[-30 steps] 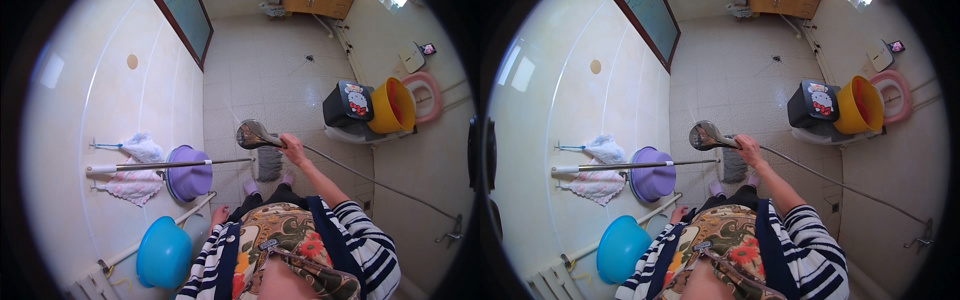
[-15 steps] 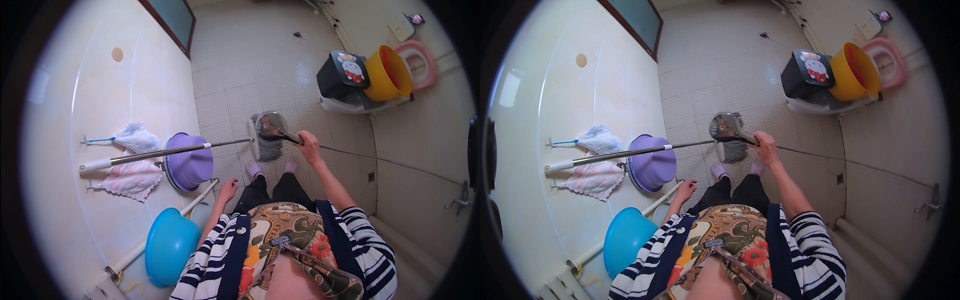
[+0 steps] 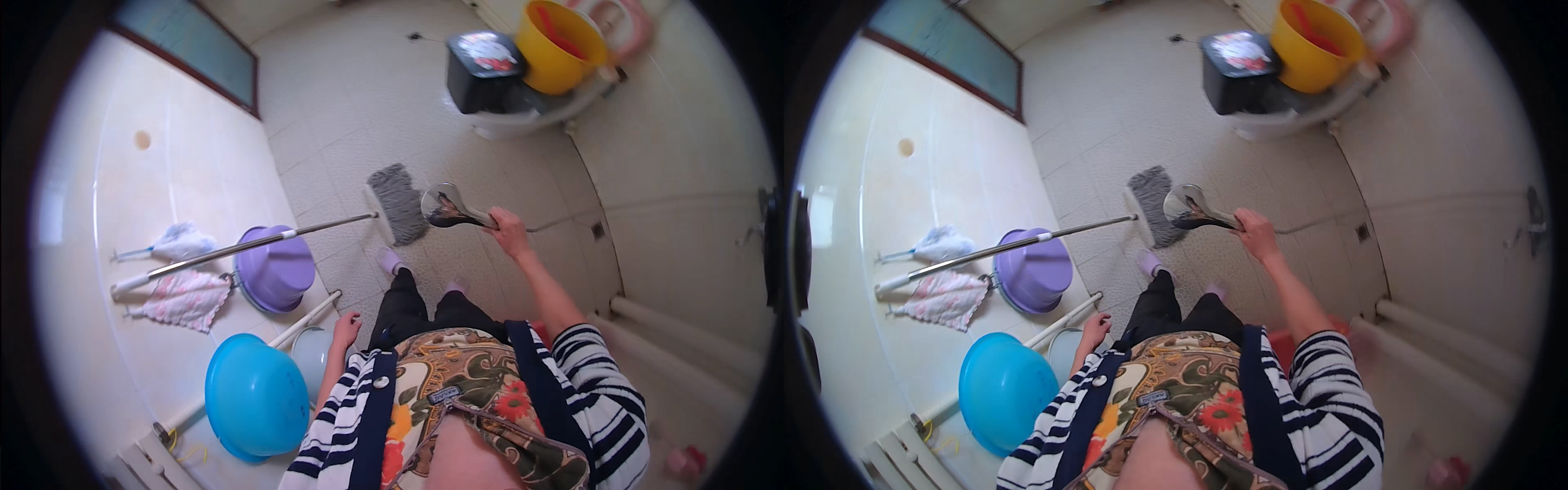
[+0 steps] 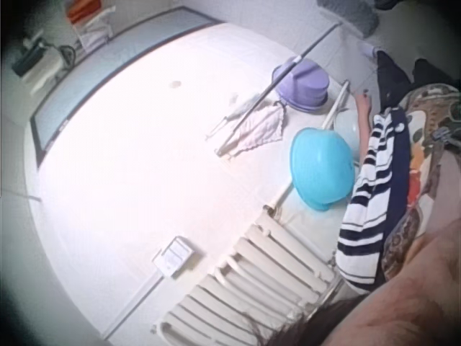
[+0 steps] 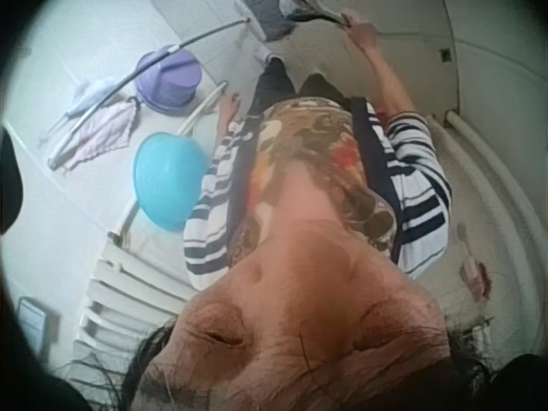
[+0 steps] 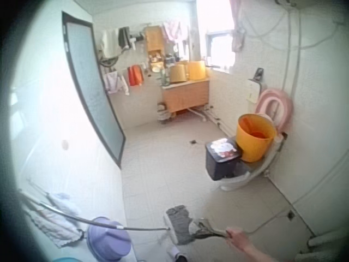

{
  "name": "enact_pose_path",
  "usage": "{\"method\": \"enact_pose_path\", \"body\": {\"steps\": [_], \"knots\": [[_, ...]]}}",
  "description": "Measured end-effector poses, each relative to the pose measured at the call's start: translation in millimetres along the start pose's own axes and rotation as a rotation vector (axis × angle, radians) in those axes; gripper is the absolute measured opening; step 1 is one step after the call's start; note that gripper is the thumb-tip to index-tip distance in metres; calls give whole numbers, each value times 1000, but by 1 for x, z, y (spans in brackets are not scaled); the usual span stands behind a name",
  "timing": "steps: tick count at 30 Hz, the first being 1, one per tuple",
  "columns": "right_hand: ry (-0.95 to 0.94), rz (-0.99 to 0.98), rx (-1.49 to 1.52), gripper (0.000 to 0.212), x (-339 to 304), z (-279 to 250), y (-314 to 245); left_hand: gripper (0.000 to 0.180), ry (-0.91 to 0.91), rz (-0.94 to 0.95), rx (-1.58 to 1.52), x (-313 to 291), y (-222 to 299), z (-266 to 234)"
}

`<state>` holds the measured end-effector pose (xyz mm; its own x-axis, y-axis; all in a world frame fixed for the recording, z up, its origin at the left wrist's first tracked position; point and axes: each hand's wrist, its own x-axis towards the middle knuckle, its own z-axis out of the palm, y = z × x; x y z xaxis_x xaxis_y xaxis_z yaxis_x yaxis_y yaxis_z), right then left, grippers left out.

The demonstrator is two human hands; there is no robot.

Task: The person mops a tiled bathroom floor using a string mop and a squeegee. They wet the mop with a shower head, wring it in a pink basin, and mop the floor. They then use a squeegee to push water toward the drain, repeating the process.

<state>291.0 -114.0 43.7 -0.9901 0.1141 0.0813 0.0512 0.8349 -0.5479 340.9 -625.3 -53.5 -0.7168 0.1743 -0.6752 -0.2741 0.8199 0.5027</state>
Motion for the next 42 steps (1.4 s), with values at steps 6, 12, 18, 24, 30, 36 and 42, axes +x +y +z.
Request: {"method": "enact_pose_path", "body": {"steps": [6,12,18,24,30,36,42], "knots": [[181,164,-103,23,-101,-39,81,30,-91,22,71,-20,10,33],[390,414,-325,26,-199,-65,134,30,-185,11,199,3,36,17],[292,473,-475,22,-229,-58,136,31,-143,133,244,22,88,-2],[314,146,-261,19,-182,-27,118,31,-134,133,222,-1,102,7],[328,469,-304,17,-165,-29,137,31,-96,-43,160,-36,57,0],[214,275,-316,14,-128,-15,118,31,-46,11,216,-47,27,-17],[185,-192,-53,16,-23,29,9,43,180,87,502,-10,54,-59]]}}
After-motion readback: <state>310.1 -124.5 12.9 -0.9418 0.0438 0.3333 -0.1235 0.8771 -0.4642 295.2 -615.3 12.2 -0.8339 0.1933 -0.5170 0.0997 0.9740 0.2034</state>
